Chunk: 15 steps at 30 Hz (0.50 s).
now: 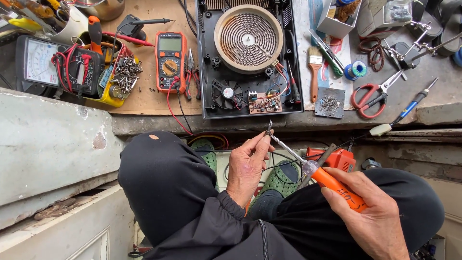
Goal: Filing a small metal component and using a soldering iron to perform a repair on an electronic device.
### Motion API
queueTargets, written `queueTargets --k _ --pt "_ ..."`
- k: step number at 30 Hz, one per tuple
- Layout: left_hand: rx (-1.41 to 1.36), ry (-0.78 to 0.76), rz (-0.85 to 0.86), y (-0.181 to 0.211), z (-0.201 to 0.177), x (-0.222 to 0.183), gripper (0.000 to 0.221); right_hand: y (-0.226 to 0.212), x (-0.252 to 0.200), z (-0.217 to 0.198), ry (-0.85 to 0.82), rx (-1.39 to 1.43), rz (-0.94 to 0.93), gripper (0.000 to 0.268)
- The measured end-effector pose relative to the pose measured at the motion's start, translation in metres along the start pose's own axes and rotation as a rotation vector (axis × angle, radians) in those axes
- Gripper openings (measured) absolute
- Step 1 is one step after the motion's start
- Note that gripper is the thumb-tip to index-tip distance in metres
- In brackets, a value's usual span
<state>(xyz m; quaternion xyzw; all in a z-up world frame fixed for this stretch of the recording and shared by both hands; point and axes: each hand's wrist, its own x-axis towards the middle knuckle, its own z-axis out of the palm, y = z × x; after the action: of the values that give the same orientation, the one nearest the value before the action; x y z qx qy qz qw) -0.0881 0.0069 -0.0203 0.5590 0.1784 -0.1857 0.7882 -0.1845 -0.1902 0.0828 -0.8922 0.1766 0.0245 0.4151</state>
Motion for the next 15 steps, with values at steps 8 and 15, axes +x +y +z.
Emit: queueTargets --k 8,15 --pt "0.046 -0.004 0.038 -0.0034 -0.002 0.0008 0.038 -0.0014 0.0006 0.0008 -0.002 -0.001 0.01 0.043" --pt "0.232 -0.027 0.174 -0.0042 -0.0061 -0.0007 0.038 0.0052 0.004 -0.0054 -0.043 -0.095 -0.072 0.049"
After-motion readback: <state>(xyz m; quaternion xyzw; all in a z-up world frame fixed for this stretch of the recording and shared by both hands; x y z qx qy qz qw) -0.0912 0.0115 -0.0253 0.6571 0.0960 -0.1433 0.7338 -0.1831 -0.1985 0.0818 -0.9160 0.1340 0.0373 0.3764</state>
